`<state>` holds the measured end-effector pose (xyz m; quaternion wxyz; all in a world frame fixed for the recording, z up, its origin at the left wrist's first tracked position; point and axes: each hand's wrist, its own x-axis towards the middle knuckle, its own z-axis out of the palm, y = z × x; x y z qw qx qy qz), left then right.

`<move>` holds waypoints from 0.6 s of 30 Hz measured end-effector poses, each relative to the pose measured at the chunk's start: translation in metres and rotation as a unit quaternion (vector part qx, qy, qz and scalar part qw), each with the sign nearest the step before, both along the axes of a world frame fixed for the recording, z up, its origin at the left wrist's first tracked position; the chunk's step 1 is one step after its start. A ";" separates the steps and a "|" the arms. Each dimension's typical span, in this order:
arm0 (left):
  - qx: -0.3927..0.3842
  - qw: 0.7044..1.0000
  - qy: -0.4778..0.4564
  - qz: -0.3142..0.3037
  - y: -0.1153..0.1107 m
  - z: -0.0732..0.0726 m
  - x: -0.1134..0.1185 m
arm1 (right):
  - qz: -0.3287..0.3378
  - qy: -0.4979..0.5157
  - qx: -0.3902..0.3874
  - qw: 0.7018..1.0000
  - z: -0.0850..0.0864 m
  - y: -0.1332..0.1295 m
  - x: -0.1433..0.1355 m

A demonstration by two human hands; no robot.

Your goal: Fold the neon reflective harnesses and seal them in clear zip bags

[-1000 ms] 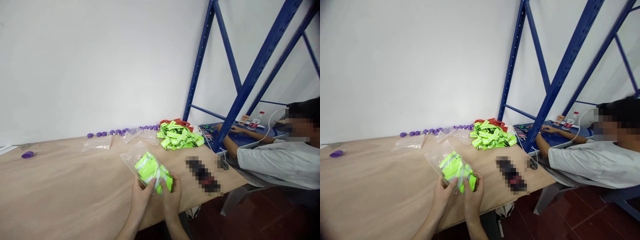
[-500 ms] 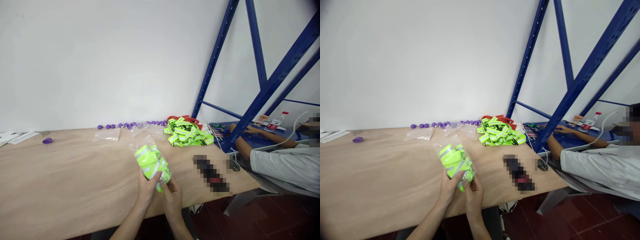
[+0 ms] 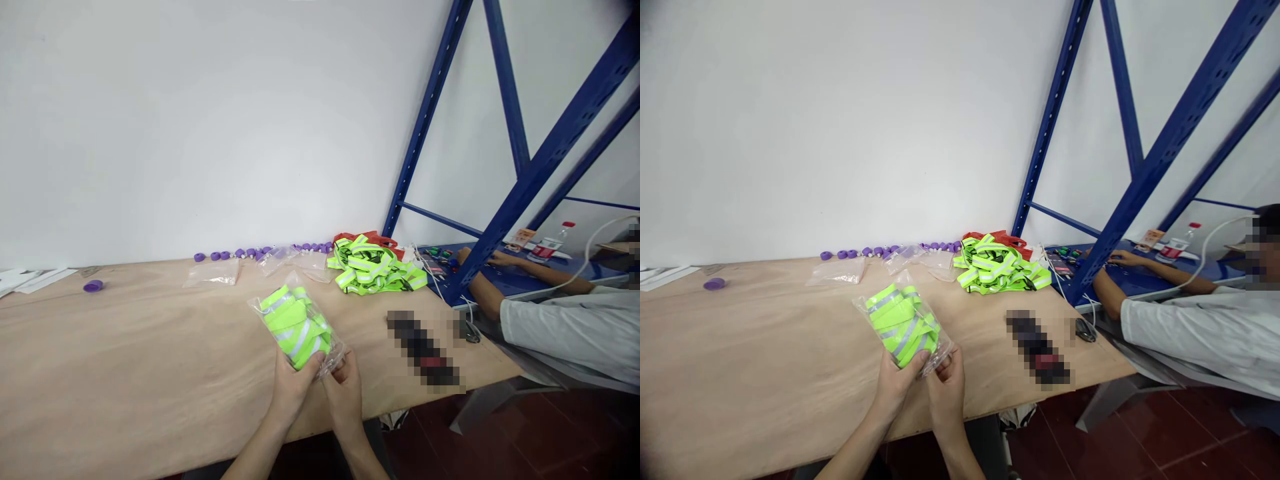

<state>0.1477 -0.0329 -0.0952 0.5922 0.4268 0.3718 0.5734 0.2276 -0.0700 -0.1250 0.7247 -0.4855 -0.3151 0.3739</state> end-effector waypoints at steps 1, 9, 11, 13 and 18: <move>0.003 1.000 0.001 0.010 -0.001 0.000 0.000 | -0.006 -0.002 0.004 1.000 0.002 0.002 -0.001; 0.025 0.999 0.019 -0.012 0.001 0.002 -0.006 | 0.076 -0.068 0.038 0.994 0.022 -0.001 -0.004; 0.023 0.999 0.020 -0.013 0.000 0.002 -0.009 | 0.090 -0.076 0.050 0.992 0.025 0.001 -0.005; 0.021 1.000 0.022 -0.005 -0.001 0.002 -0.010 | 0.102 -0.079 0.059 0.990 0.029 0.005 -0.006; -0.009 0.999 -0.032 -0.001 0.002 -0.001 -0.019 | 0.174 -0.105 0.061 0.977 0.046 -0.001 -0.006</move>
